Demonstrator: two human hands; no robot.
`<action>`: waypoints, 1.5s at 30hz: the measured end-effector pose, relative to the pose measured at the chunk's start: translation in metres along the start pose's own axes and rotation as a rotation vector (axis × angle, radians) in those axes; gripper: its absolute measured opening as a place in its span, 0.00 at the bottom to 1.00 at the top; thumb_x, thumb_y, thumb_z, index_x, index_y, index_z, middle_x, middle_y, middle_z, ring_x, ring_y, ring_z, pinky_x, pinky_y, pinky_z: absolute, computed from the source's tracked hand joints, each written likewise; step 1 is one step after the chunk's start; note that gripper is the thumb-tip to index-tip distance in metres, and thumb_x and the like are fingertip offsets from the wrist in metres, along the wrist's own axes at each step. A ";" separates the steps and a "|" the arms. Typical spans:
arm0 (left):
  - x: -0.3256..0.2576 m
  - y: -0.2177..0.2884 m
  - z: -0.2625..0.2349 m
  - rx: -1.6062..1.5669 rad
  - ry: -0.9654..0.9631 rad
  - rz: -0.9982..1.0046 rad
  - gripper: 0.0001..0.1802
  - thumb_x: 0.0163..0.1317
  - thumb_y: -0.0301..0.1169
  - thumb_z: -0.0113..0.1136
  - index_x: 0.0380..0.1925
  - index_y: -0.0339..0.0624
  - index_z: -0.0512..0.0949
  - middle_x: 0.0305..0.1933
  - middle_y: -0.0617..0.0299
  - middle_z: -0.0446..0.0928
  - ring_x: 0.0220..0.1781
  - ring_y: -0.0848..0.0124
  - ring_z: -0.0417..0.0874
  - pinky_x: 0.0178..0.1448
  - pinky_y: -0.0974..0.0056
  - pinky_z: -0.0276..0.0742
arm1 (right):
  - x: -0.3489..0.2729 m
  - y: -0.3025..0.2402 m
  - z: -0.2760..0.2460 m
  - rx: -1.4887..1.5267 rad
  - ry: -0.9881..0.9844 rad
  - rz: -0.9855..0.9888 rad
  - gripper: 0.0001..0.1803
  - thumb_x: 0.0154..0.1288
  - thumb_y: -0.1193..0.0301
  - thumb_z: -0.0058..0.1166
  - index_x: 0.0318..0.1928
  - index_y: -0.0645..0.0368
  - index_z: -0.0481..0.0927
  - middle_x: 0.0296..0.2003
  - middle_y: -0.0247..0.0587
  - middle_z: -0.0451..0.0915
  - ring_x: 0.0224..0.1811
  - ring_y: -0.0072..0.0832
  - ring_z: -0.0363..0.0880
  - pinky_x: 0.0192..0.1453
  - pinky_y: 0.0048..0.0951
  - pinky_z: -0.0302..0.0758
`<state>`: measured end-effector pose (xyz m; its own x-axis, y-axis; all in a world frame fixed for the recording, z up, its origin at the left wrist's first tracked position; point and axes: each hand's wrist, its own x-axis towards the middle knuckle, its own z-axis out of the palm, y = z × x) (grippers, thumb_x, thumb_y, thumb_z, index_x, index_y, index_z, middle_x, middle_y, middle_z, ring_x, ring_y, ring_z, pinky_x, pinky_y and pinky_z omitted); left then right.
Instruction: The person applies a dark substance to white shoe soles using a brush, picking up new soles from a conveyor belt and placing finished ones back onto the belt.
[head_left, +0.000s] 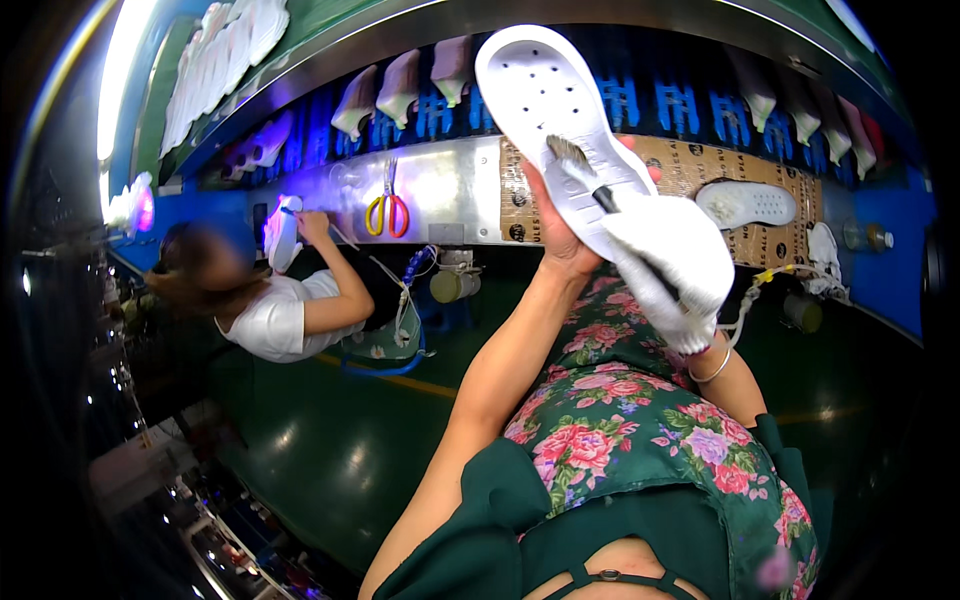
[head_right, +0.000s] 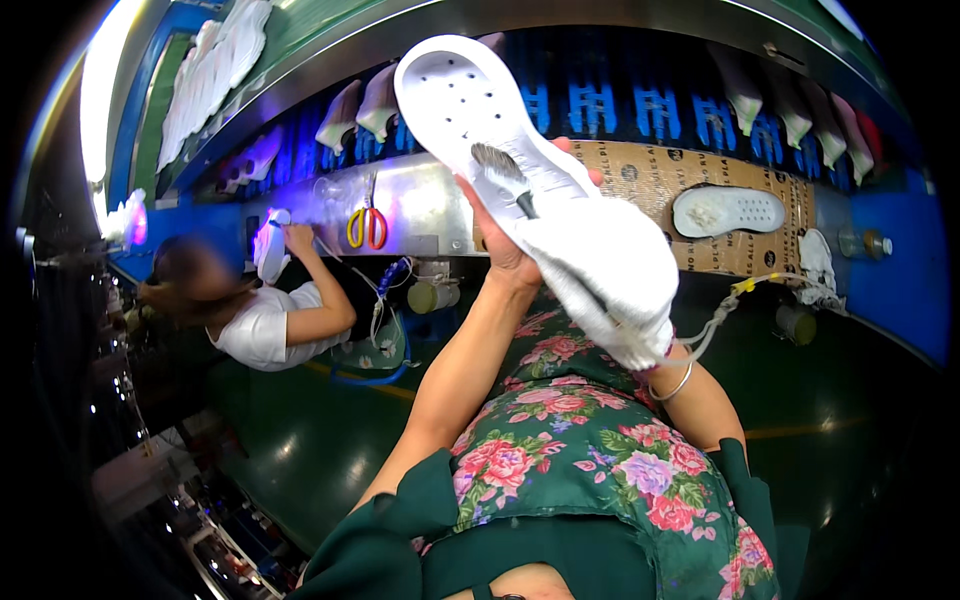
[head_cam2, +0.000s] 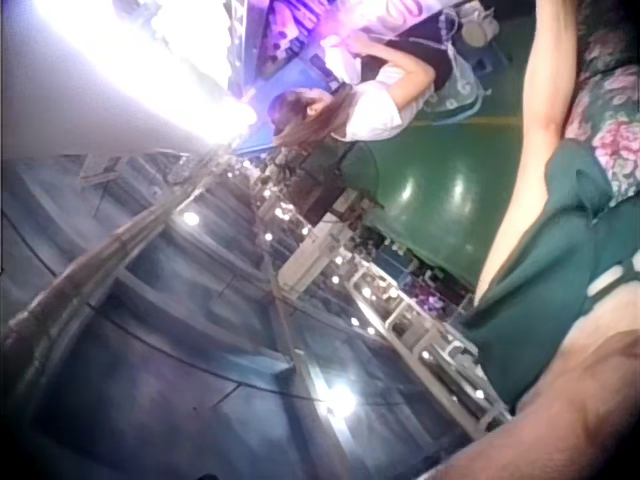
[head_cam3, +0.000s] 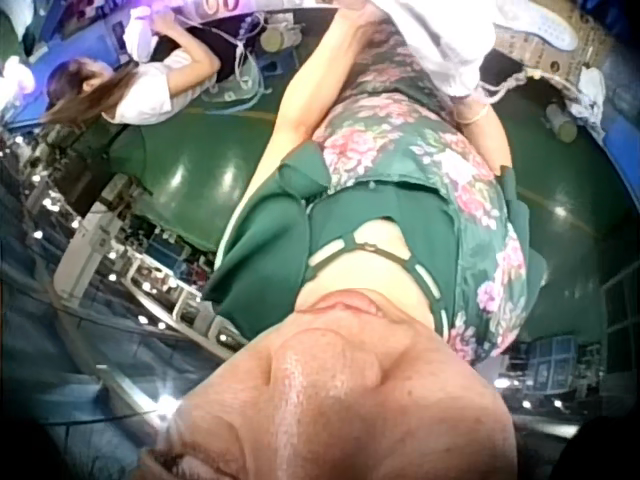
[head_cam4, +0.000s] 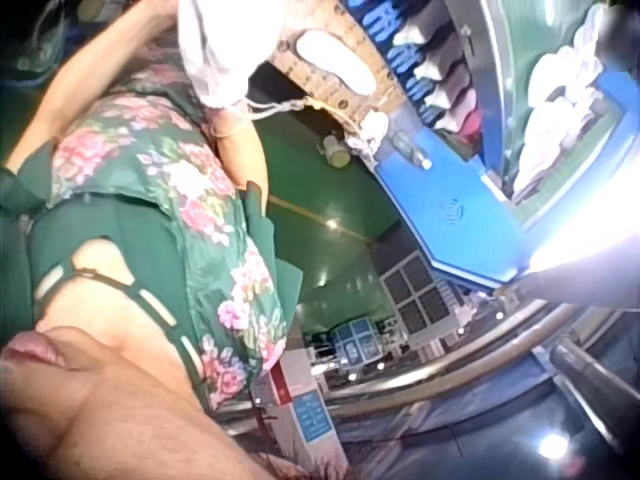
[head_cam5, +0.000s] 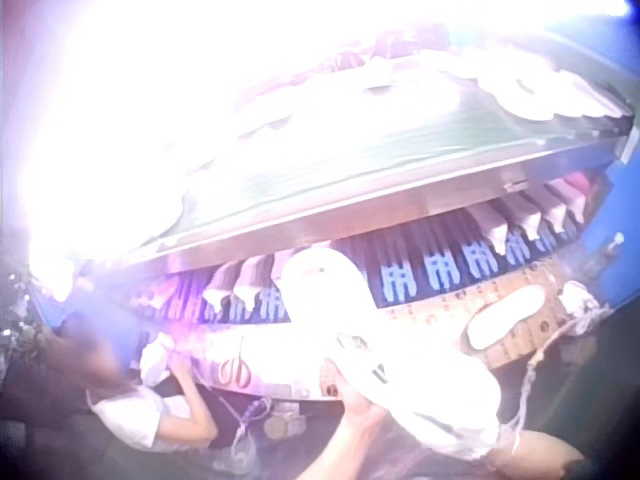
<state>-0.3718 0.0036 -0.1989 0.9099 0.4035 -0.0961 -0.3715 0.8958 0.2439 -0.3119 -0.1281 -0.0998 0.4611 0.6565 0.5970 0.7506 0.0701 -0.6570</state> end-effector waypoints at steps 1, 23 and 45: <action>0.000 0.001 0.002 0.054 0.003 0.013 0.60 0.56 0.84 0.44 0.71 0.42 0.69 0.65 0.50 0.78 0.57 0.38 0.83 0.58 0.34 0.84 | -0.003 -0.004 0.002 -0.022 -0.037 -0.015 0.12 0.55 0.79 0.71 0.42 0.60 0.90 0.38 0.44 0.89 0.41 0.39 0.88 0.48 0.35 0.82; 0.008 0.050 0.004 -0.130 -0.344 -0.236 0.69 0.46 0.81 0.62 0.75 0.37 0.60 0.68 0.30 0.68 0.60 0.36 0.75 0.59 0.36 0.79 | 0.000 0.017 -0.001 0.294 -0.295 -0.006 0.15 0.58 0.73 0.71 0.47 0.52 0.92 0.38 0.37 0.89 0.40 0.34 0.88 0.45 0.34 0.81; 0.046 0.077 -0.002 0.145 -0.573 -0.402 0.61 0.48 0.80 0.61 0.68 0.39 0.71 0.57 0.43 0.74 0.42 0.56 0.74 0.40 0.54 0.68 | -0.013 0.017 -0.004 0.368 -0.215 0.305 0.09 0.58 0.75 0.72 0.41 0.60 0.91 0.39 0.41 0.90 0.41 0.36 0.89 0.46 0.36 0.84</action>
<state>-0.3592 0.0911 -0.1867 0.9400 -0.1497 0.3066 0.0051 0.9047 0.4260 -0.3028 -0.1383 -0.1167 0.4965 0.8247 0.2708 0.3634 0.0858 -0.9277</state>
